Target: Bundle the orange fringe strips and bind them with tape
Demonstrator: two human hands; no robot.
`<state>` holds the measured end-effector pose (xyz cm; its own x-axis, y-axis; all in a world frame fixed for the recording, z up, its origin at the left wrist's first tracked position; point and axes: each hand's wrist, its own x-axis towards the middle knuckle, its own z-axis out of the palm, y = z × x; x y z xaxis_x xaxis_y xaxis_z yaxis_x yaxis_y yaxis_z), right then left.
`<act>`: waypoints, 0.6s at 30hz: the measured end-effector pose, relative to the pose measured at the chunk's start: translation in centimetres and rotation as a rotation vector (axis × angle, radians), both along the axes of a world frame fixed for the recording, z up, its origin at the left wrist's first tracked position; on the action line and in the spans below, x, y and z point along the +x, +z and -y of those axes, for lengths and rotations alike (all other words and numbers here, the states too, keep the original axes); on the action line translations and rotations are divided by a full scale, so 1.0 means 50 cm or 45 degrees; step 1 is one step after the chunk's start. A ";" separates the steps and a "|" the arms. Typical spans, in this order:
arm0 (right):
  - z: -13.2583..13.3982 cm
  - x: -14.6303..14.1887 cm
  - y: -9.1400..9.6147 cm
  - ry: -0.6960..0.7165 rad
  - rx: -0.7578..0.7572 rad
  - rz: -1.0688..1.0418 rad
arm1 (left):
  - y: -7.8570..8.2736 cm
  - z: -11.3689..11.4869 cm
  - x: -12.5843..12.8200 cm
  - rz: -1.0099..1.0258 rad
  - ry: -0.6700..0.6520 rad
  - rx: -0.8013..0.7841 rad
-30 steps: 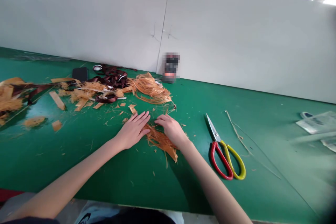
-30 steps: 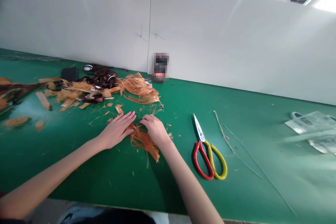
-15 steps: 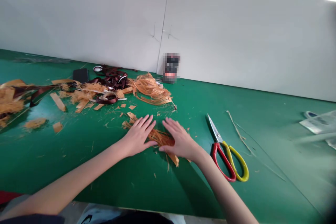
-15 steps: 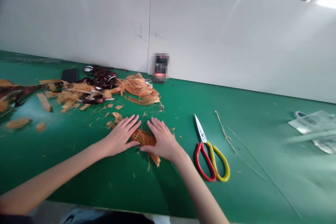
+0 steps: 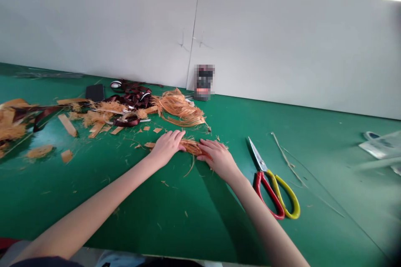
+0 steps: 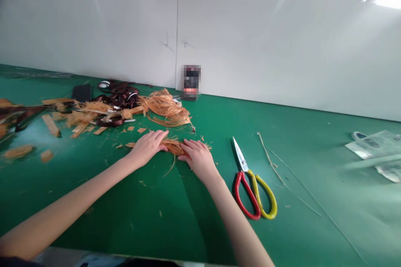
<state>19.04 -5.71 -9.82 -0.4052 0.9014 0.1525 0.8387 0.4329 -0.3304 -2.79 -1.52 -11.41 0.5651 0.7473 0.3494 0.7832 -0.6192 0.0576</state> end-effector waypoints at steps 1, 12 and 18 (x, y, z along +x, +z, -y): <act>-0.004 0.003 -0.003 -0.021 0.020 -0.030 | 0.008 -0.007 -0.007 0.020 -0.020 0.001; 0.008 0.054 -0.018 -0.228 0.005 -0.573 | 0.068 -0.137 -0.242 0.199 0.879 0.149; 0.013 0.067 -0.017 -0.285 -0.101 -0.892 | 0.047 -0.154 -0.275 0.088 0.845 0.011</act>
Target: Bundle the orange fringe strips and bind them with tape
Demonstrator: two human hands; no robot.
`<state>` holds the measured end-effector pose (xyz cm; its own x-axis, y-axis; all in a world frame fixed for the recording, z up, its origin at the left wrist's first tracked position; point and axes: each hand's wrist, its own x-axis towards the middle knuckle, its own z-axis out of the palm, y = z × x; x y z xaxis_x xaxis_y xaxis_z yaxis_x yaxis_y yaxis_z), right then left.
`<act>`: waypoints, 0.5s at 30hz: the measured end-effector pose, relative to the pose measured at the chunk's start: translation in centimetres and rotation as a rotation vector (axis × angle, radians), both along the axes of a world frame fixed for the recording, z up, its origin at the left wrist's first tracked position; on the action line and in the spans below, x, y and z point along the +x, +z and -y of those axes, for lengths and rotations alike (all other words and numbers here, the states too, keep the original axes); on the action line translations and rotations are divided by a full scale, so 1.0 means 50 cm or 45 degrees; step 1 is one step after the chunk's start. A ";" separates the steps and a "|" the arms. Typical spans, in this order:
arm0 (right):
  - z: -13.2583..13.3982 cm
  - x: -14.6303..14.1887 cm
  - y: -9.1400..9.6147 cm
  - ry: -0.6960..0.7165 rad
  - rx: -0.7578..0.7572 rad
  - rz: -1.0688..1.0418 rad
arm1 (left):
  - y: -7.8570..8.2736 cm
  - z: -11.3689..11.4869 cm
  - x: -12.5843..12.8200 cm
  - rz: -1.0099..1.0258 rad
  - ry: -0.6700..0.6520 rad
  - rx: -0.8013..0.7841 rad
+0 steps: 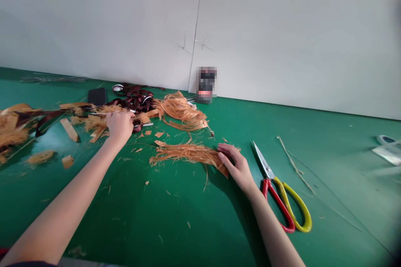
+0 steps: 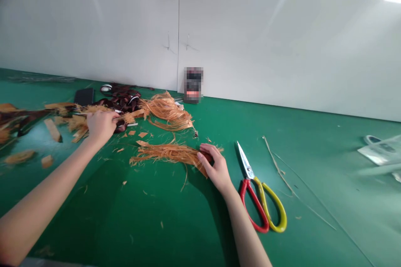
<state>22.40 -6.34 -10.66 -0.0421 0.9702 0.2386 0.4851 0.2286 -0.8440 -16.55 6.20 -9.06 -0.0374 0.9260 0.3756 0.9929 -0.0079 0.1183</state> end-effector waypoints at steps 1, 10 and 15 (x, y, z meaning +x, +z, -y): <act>0.001 0.002 -0.001 -0.014 0.000 -0.020 | 0.000 0.002 0.003 -0.001 -0.015 -0.008; 0.003 0.010 -0.013 -0.167 0.083 -0.069 | 0.013 0.023 0.064 -0.001 -0.075 -0.069; 0.008 0.017 -0.002 -0.285 0.188 -0.029 | 0.028 0.040 0.085 -0.089 -0.082 -0.142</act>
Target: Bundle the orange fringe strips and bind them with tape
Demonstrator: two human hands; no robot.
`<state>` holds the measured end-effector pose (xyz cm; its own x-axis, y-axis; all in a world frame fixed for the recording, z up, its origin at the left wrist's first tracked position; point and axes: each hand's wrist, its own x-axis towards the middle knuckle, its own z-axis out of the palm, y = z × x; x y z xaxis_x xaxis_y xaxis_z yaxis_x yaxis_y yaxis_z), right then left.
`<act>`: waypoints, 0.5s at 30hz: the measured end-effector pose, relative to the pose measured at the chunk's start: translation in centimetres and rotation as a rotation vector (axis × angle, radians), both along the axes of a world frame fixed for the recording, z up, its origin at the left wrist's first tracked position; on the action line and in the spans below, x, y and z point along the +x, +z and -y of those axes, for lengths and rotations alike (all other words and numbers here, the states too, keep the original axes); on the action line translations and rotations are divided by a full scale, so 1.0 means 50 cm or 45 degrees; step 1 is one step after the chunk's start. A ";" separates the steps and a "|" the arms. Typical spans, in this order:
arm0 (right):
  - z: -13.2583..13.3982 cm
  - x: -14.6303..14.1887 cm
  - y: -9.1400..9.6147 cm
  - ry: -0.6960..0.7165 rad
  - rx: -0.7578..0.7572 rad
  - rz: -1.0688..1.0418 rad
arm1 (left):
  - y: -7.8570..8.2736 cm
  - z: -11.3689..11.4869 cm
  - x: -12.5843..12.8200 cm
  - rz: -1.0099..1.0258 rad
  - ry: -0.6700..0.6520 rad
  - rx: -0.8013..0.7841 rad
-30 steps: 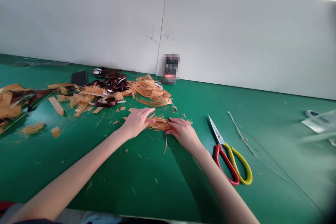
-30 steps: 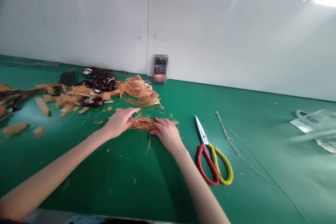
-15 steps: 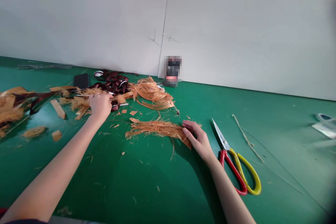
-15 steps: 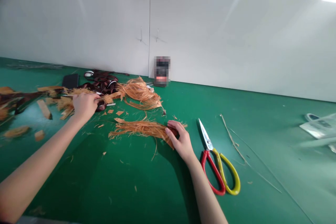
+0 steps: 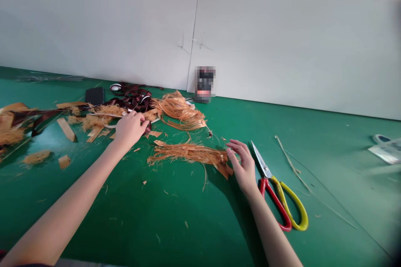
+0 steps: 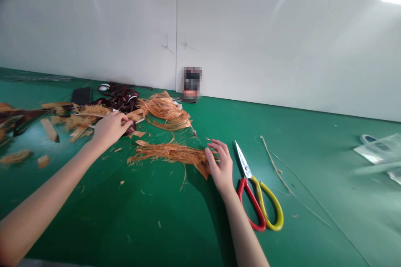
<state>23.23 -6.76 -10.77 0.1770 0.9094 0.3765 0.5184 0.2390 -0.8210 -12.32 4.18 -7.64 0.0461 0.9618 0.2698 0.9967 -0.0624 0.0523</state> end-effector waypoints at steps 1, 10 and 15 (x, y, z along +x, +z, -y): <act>0.001 0.001 0.002 -0.032 0.011 -0.009 | 0.002 0.005 0.001 -0.012 -0.007 -0.033; -0.004 0.015 0.003 -0.325 -0.008 -0.107 | -0.005 0.069 0.009 0.024 0.064 -0.090; -0.004 0.024 -0.002 -0.379 -0.008 -0.107 | 0.005 0.089 0.018 0.067 0.058 -0.052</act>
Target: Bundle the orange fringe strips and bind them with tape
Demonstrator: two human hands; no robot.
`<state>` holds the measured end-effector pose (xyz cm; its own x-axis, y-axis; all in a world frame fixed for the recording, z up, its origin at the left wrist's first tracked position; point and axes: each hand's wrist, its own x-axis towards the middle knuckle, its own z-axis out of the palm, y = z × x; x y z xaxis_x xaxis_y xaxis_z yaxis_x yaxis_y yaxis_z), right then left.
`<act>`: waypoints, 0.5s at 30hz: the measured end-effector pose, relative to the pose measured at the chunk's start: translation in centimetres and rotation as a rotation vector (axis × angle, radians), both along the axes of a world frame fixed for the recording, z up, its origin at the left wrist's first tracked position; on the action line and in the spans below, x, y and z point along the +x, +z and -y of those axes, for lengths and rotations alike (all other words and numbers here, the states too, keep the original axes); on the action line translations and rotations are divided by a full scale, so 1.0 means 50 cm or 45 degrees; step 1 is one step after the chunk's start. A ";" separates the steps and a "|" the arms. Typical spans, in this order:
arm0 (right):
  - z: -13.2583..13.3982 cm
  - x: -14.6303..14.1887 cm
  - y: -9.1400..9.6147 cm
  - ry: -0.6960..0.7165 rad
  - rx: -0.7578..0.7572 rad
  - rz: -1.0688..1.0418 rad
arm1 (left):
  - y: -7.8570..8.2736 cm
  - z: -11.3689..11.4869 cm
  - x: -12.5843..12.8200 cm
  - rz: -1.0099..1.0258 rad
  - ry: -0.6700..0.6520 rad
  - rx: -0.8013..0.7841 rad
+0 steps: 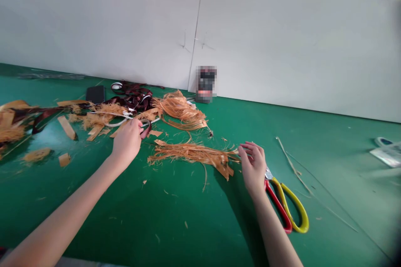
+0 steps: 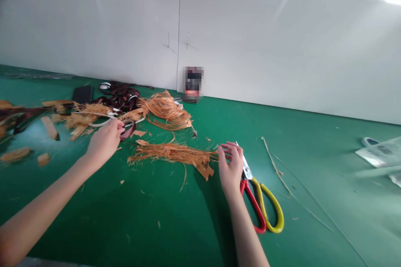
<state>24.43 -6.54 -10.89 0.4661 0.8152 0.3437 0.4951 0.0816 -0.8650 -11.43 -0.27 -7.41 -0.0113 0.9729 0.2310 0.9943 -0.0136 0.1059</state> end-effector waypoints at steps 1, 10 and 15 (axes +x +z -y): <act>0.000 0.000 0.000 -0.003 -0.001 0.010 | 0.004 0.000 -0.001 -0.022 -0.003 0.007; 0.001 -0.005 0.008 -0.047 -0.049 0.121 | -0.001 -0.041 -0.036 -0.011 -0.158 -0.065; 0.003 -0.004 0.012 -0.075 -0.071 0.079 | -0.001 -0.073 -0.051 0.238 -0.082 0.077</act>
